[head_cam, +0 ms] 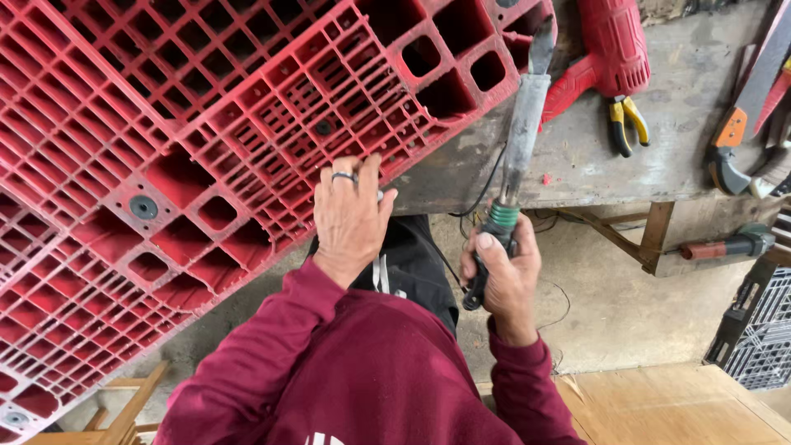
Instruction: The person uses a soldering iron to melt and weld sections of a red plastic pallet, moving the hot tip along joints and using a piece of scrap plastic to fill gaps while working on the floor.
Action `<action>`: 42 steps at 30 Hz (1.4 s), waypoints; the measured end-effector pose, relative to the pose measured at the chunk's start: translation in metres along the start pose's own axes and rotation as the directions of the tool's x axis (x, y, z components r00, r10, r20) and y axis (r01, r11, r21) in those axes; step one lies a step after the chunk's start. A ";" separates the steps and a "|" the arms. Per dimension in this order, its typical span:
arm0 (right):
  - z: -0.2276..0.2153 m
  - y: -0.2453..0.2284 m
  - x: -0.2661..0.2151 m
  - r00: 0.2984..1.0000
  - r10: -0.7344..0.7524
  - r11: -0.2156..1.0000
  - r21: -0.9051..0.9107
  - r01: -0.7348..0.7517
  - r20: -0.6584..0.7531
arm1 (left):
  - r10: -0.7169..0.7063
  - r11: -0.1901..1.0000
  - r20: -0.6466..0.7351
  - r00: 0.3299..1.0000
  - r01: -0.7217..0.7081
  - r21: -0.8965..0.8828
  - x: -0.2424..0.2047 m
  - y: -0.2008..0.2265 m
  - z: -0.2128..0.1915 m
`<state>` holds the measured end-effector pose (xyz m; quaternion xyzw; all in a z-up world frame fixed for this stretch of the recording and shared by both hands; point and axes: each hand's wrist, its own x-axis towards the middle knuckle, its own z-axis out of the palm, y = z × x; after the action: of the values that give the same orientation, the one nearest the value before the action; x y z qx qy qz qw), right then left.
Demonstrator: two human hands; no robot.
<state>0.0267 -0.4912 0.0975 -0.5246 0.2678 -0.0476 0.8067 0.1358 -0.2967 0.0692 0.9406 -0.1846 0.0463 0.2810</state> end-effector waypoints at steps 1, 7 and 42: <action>0.000 0.004 0.001 1.000 0.010 1.000 0.024 -0.010 -0.006 | -0.009 0.999 0.006 1.000 0.008 0.046 0.003 0.002 0.002; -0.028 0.024 -0.002 0.996 0.073 0.997 0.030 -0.075 0.049 | -0.131 0.982 -0.114 0.985 0.113 -0.150 -0.021 0.022 0.012; -0.134 -0.018 0.008 0.872 0.242 0.915 -0.399 -0.060 0.425 | -0.689 -0.325 0.353 0.633 0.165 -0.931 -0.098 0.128 0.152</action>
<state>-0.0272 -0.6124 0.0690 -0.6413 0.1113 0.1958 0.7335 -0.0048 -0.4470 -0.0116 0.3807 0.2805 -0.0434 0.8801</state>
